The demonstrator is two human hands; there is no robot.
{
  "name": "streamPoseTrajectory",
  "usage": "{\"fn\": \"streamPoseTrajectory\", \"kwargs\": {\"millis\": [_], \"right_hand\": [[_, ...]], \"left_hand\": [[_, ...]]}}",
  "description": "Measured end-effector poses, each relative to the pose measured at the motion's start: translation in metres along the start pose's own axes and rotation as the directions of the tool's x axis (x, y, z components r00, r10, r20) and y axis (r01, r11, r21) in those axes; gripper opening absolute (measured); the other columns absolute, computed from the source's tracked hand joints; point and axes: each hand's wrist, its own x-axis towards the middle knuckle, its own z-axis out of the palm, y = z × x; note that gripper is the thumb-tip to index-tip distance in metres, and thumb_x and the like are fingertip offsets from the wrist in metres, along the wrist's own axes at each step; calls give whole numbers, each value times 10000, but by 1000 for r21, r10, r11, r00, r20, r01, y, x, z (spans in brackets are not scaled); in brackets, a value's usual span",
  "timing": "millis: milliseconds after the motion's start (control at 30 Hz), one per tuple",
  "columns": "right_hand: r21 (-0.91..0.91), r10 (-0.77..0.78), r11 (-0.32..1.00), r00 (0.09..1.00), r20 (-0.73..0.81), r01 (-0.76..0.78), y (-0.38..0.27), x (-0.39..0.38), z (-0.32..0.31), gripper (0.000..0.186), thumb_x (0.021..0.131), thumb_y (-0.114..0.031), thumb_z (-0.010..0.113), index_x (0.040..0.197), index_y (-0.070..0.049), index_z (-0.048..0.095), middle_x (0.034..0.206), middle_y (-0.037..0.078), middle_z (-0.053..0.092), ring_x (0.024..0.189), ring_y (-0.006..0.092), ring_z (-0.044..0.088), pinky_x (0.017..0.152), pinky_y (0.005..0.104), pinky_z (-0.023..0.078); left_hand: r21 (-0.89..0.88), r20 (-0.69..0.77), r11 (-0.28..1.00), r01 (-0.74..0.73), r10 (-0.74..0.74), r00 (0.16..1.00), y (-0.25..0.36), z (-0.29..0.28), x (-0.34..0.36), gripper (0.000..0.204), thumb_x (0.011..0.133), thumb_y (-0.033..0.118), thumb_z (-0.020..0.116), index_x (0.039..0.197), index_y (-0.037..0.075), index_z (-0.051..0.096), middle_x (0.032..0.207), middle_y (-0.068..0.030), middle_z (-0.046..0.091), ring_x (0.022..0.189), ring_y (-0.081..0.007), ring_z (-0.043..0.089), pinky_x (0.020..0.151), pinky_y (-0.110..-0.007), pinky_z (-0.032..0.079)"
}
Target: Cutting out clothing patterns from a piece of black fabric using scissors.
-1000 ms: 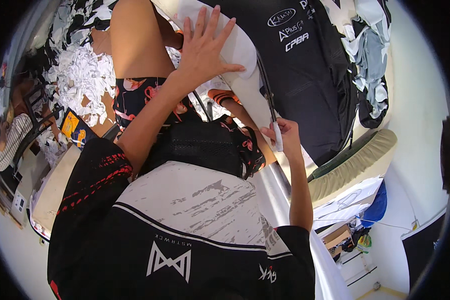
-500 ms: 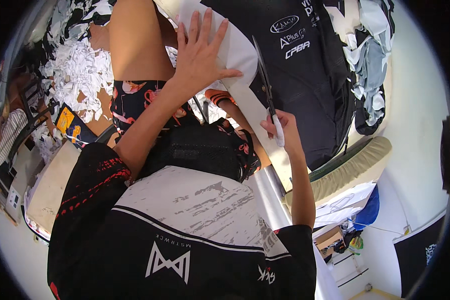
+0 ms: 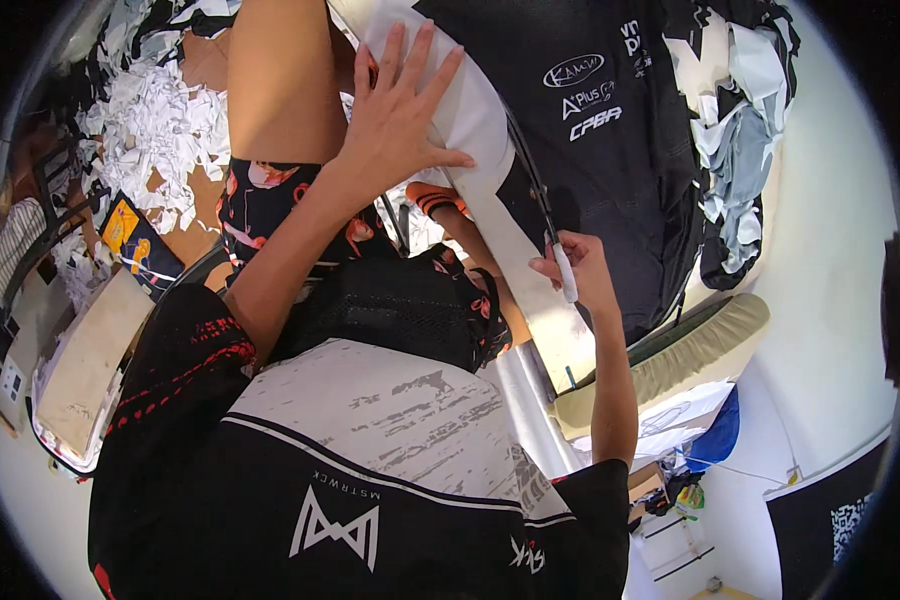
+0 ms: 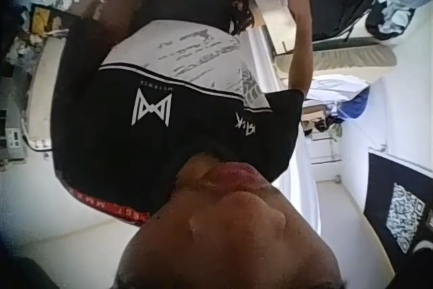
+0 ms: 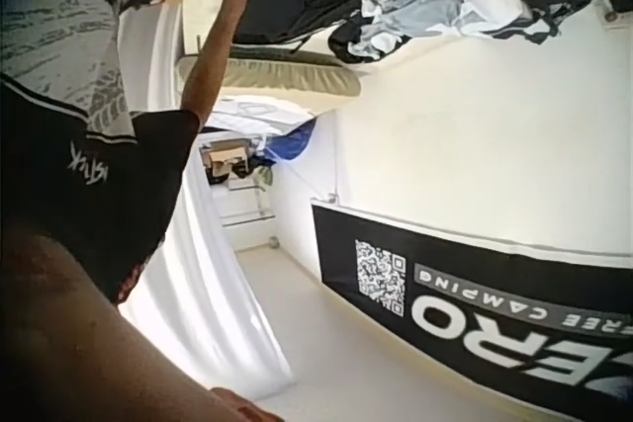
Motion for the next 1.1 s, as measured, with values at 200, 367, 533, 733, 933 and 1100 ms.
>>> {"fn": "streamPoseTrajectory", "kwargs": {"millis": [200,367,533,733,933,1100], "right_hand": [[-37,33,999,999,34,-31,-9,6,-9,339,772,-164,913,733,-76,588,613,-71,507,535,-1,439,479,203,331],[1,-79,997,987,143,80,-22,23,-15,263,839,-111,836,787,-56,584,637,-27,559,501,48,504,466,216,395],[-64,-45,997,994,103,52,-37,27,-16,307,809,-121,875,742,-65,581,618,-54,507,529,28,451,483,219,347],[-200,-34,978,994,102,54,-46,30,-26,324,795,-136,892,730,-67,583,605,-58,495,529,21,445,481,214,333],[-128,-57,988,979,196,83,-55,42,-34,303,813,-141,870,774,-67,578,611,-37,519,500,41,487,464,218,357],[-145,-56,986,978,199,86,-62,46,-29,305,808,-140,871,772,-69,576,614,-36,518,503,42,483,467,226,358]], "left_hand": [[1,4,1000,19,-19,1000,-2,-3,-1,1266,545,722,845,1573,154,371,1644,-226,234,1518,-468,181,1193,-680,118],[3,1,999,50,-50,999,-3,-6,-2,1286,547,714,852,1569,105,361,1644,-230,229,1522,-462,176,1186,-686,142],[-7,4,998,63,-63,998,-4,-6,-4,1297,544,712,855,1570,97,352,1644,-228,227,1523,-460,176,1182,-691,153],[-16,19,997,74,-74,997,-5,-7,-5,1301,547,695,862,1580,107,333,1650,-225,214,1524,-458,176,1189,-680,155],[-13,27,996,83,-82,996,-9,-9,-5,1313,541,688,868,1588,118,318,1662,-212,194,1534,-452,160,1192,-675,152],[-38,14,995,90,-89,996,-13,-7,-6,1313,540,686,870,1591,126,316,1673,-209,172,1548,-445,121,1198,-675,140]]}}
